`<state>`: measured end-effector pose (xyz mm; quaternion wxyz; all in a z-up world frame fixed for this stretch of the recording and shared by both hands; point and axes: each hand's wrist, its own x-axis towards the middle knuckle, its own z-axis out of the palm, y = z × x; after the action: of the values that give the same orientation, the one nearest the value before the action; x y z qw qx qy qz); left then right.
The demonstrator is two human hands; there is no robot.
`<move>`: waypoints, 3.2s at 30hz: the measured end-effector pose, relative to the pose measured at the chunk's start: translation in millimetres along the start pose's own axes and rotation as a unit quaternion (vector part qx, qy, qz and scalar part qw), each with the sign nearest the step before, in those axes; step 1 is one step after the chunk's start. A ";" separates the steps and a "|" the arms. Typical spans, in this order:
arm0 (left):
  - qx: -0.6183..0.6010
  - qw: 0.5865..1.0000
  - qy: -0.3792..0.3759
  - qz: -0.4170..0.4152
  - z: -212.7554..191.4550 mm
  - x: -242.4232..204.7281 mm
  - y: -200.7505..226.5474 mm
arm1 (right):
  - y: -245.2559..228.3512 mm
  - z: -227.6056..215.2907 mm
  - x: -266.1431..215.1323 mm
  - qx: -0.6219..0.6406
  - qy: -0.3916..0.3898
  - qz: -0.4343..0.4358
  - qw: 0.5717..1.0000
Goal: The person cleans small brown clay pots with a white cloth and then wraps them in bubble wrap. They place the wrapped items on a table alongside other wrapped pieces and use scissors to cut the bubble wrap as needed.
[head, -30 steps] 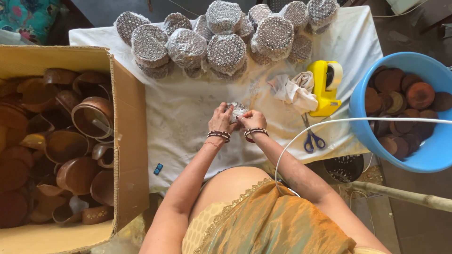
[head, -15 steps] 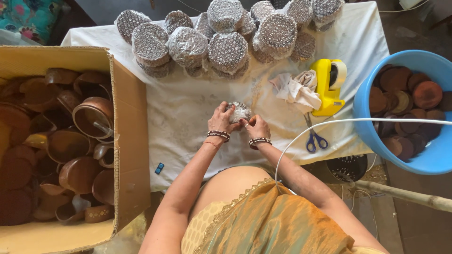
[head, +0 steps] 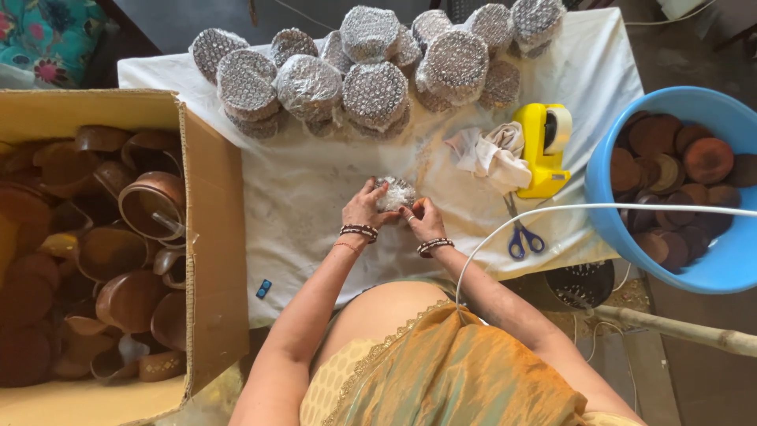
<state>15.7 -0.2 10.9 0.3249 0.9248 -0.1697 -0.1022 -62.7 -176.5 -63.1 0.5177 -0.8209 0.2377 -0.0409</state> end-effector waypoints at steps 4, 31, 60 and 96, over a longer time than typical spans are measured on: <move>0.001 1.000 -0.006 0.000 3.1 -0.6 -2.0 | -15.1 0.6 1.1 0.119 -0.017 0.080 0.990; -0.040 0.993 0.108 0.003 13.9 -15.7 10.3 | -43.5 -39.5 45.1 -0.039 -0.078 -0.045 0.995; 0.056 0.983 -0.058 0.166 0.9 27.0 1.7 | -64.8 -32.5 9.7 -0.163 -0.009 -0.184 0.969; 0.050 0.997 0.014 0.055 8.2 9.8 18.9 | -34.2 -200.0 39.1 -0.213 0.300 -0.210 0.906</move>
<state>17.6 -22.4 15.8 0.2860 0.9304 -0.2205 -0.0627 -78.9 -347.6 51.8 0.2144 -0.8913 0.2073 -0.3415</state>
